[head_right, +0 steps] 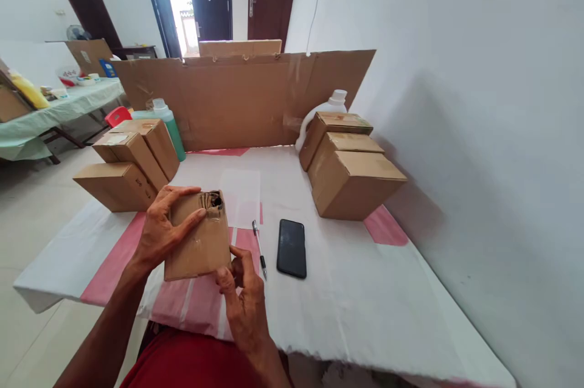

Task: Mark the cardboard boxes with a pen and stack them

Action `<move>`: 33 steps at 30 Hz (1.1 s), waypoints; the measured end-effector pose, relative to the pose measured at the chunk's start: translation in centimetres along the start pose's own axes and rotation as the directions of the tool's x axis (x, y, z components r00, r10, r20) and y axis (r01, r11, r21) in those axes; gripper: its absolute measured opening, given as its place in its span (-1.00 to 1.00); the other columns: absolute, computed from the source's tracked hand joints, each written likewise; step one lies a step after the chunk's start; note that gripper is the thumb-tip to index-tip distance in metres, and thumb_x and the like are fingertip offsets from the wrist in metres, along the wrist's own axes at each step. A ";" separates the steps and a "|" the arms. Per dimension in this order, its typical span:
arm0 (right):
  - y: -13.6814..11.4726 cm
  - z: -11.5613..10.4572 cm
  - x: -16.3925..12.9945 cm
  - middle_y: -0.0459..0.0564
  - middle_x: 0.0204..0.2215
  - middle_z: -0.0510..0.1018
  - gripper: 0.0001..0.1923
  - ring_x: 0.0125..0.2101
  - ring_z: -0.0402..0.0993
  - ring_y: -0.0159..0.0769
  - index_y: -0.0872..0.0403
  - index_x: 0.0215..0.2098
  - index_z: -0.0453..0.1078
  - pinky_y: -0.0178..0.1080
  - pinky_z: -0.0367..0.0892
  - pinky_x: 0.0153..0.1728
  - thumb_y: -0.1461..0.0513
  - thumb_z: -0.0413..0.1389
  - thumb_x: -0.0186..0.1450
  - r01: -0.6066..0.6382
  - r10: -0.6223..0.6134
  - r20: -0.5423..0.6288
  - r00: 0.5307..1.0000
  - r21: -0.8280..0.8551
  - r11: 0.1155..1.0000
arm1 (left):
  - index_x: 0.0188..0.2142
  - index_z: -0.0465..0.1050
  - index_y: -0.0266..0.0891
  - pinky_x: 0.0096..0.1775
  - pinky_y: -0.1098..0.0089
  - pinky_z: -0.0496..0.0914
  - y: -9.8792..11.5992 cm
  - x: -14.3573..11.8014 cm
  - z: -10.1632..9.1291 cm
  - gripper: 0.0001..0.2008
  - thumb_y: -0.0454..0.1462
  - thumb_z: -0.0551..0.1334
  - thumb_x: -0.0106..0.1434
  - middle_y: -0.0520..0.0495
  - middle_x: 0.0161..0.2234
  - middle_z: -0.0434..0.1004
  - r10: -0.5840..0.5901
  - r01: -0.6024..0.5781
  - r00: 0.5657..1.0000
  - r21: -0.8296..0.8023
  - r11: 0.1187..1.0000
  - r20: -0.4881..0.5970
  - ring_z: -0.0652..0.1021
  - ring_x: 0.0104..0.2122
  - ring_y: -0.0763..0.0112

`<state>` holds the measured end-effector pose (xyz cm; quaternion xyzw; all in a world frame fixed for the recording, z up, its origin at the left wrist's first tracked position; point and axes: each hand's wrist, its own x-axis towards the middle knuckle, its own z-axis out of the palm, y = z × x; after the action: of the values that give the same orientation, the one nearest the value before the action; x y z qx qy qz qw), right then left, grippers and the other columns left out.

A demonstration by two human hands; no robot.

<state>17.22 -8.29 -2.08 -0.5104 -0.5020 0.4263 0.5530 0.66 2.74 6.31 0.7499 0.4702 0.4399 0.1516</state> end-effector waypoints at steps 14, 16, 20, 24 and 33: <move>-3.8 3.6 1.8 -0.02 -0.32 0.55 -0.88 -0.33 0.50 -0.24 0.03 -0.20 0.42 -0.23 0.37 -0.28 0.23 0.03 0.39 0.252 -0.317 -0.136 0.939 -0.357 0.900 | -0.16 0.50 -0.07 -0.01 0.10 0.30 0.0 -5.6 -1.1 -0.72 0.02 0.35 0.28 -0.02 -0.19 0.57 0.118 -0.072 0.975 0.234 0.970 -0.190 0.50 -0.10 0.07; -3.6 3.9 1.3 -0.02 -0.32 0.55 -0.89 -0.33 0.50 -0.24 0.03 -0.20 0.39 -0.23 0.37 -0.28 0.21 0.03 0.40 0.254 -0.320 -0.140 0.937 -0.356 0.899 | -0.05 0.51 -0.06 -0.01 0.12 0.33 -0.3 -5.8 -1.2 -0.68 0.02 0.33 0.30 -0.03 -0.12 0.57 0.131 -0.094 0.977 0.212 0.973 -0.169 0.51 -0.09 0.10; -3.5 3.4 1.0 -0.05 -0.36 0.57 -0.86 -0.35 0.52 -0.26 0.02 -0.26 0.35 -0.27 0.32 -0.32 0.14 0.06 0.42 0.216 -0.292 -0.167 0.942 -0.364 0.906 | 0.06 0.53 0.00 -0.02 0.18 0.36 0.1 -6.2 -0.9 -0.69 -0.08 0.33 0.35 -0.02 -0.10 0.55 0.199 -0.169 0.970 0.200 0.965 -0.143 0.53 -0.10 0.18; -3.3 3.2 1.4 -0.09 -0.45 0.54 -0.86 -0.45 0.46 -0.29 0.00 -0.34 0.29 -0.28 0.22 -0.40 0.24 -0.01 0.39 0.220 -0.358 -0.206 0.911 -0.491 0.843 | -0.05 0.58 -0.01 -0.05 0.19 0.35 0.9 -6.5 -0.3 -0.82 -0.15 0.32 0.37 -0.02 -0.16 0.53 0.277 -0.237 0.947 0.228 0.944 -0.161 0.53 -0.15 0.22; -2.1 1.0 1.4 -0.04 -0.34 0.60 -0.71 -0.34 0.54 -0.27 0.03 -0.15 0.41 -0.29 0.31 -0.30 0.06 -0.06 0.51 0.261 -0.342 -0.132 0.930 -0.418 0.870 | -0.03 0.57 -0.07 0.00 0.13 0.33 1.0 -5.9 0.3 -0.81 -0.18 0.31 0.38 -0.07 -0.13 0.52 0.263 -0.217 0.954 0.271 0.938 -0.145 0.52 -0.13 0.16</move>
<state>16.31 -7.01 0.12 -0.5665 -0.5924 0.1707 0.5468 0.50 -2.66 3.76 0.7725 0.4384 0.4574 -0.0426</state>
